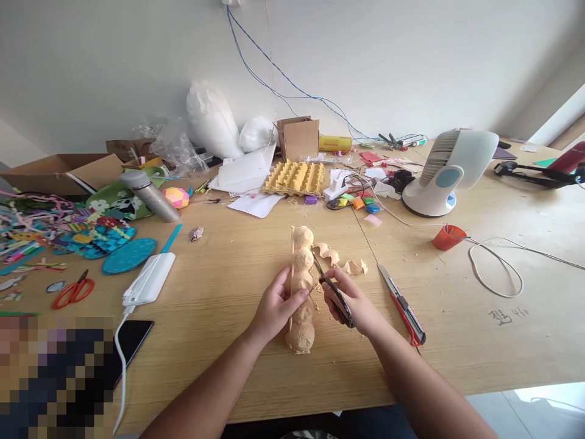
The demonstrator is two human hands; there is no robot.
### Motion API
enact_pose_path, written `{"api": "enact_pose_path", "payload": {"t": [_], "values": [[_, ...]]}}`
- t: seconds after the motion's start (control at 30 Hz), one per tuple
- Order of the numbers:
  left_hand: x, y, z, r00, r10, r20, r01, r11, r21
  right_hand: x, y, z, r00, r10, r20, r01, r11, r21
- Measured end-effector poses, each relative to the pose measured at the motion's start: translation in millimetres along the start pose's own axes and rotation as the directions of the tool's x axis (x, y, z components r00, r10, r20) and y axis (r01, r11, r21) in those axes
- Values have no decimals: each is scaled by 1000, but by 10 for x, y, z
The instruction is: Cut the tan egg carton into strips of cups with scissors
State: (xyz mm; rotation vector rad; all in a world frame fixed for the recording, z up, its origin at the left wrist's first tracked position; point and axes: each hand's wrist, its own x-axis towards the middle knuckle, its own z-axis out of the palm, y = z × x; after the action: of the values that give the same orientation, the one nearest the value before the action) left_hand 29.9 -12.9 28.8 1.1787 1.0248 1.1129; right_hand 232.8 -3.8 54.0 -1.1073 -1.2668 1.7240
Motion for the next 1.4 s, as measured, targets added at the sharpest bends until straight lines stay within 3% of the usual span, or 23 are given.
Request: {"api": "enact_pose_path", "payload": {"t": [0.2,0.43,0.83,1.03,1.17,1.4], "values": [[-35,22,15,1000,13,-18,-12,998,69,-1,-22,-30,1000,13,22,-14,1000,24],[-29,8,-4,999,23,-46,-21,999,49,29,0,-15,997,-84,2,84,996,-34],[32,-99,-75,995,89,-45,-93,990,-107,52,89,19,970,-241,-39,234,962,-139],[51,-71,-63,993,114,-33,-119,940,-321,41,69,0,960,-271,-72,261,957,-124],[35,-18,-35,997,81,-15,-81,935,-346,30,116,-5,938,-343,-53,316,906,-280],[-16,66,17,996,26,80,9,912,-410,1,152,-35,899,-437,13,360,724,-588]]}}
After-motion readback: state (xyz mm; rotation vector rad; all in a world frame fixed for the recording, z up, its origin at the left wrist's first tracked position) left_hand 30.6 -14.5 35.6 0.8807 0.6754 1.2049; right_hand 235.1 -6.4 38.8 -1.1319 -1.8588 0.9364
